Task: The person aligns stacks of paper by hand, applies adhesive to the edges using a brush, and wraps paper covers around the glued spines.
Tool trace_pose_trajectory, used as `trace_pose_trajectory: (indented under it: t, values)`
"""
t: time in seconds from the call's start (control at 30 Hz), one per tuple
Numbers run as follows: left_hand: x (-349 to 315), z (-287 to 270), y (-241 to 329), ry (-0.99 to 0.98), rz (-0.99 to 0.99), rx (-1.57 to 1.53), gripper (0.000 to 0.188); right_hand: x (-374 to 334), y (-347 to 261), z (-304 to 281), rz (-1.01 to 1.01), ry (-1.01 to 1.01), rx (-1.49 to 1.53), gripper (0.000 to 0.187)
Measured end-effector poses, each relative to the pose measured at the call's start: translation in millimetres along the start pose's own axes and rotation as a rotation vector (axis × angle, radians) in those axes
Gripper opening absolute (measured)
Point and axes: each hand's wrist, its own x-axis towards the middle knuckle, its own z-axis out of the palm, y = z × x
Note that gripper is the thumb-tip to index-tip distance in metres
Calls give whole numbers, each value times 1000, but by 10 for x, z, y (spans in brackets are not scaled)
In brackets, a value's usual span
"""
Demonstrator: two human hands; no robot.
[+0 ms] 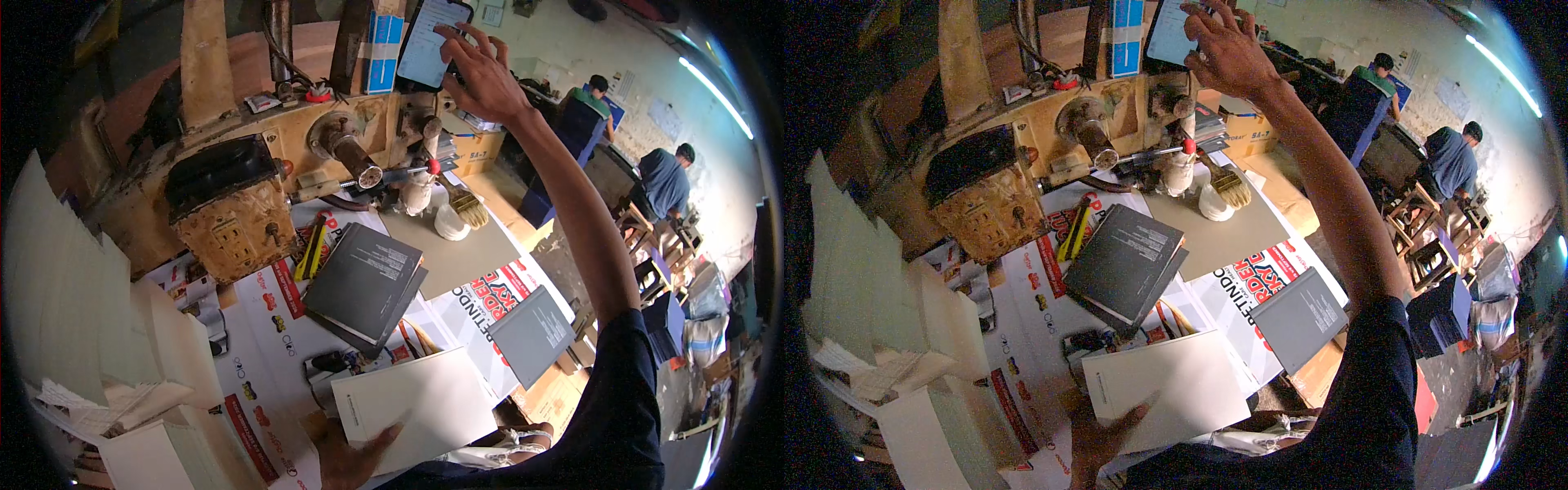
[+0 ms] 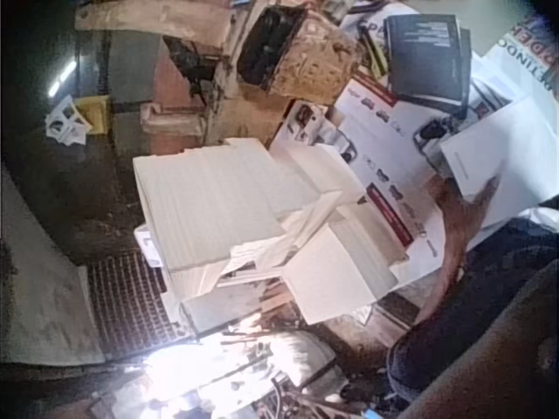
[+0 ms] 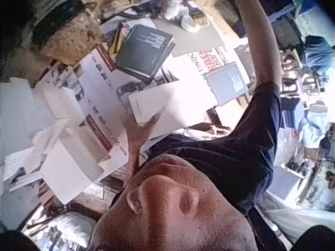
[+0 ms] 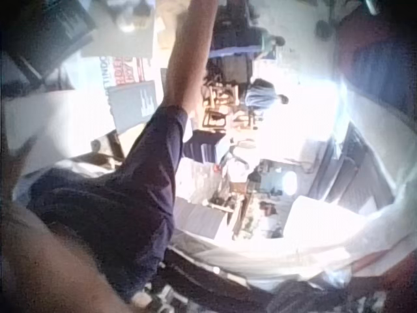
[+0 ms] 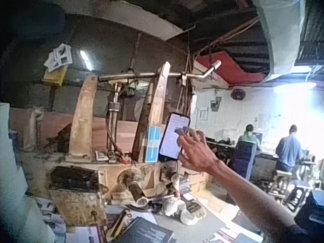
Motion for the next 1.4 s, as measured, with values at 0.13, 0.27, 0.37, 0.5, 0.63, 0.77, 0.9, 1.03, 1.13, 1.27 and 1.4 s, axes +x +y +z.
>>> trace_pose_trajectory:
  t: [0.13, 0.27, 0.37, 0.5, 0.63, 0.77, 0.9, 1.03, 1.13, 1.27, 1.4]
  values:
    - [-4, 10, -70, 6, -10, 17, 64, 43, -17, 68, -8, 29, -12, 27]
    - [-32, 19, -112, 42, -24, 26, 64, 125, -53, 91, -21, 61, -5, 27]
    - [-15, 11, -101, 45, 61, 86, 66, 159, -52, 109, 2, 16, -62, 31]
    - [-22, 2, -148, -21, 8, 55, 66, 141, -155, -196, 266, 52, 179, 48]
    - [-2, 36, -104, 5, 31, 64, 59, -250, -348, -579, 345, 327, 143, 45]
    - [-7, 42, -6, -31, -20, 8, 53, -1079, -790, -1098, 782, 235, 652, 17]
    - [-64, 6, 12, -85, -41, 24, 50, -2401, -1609, -1456, 1119, -375, 1109, 43]
    - [-45, -4, 60, -119, -27, 21, 49, -2956, -2118, -1981, 1200, -1618, 1250, 70]
    - [-139, -21, 60, -190, -38, 57, 51, -3691, -2581, -2095, 1239, -1593, 1715, 93]
    - [-276, -171, 37, -248, -62, 127, 54, -3983, -3333, -2287, 1765, -989, 2554, 97]
    - [-451, -211, -20, -297, -122, 136, 59, -3594, -3418, -2512, 1437, -1121, 2306, 89]
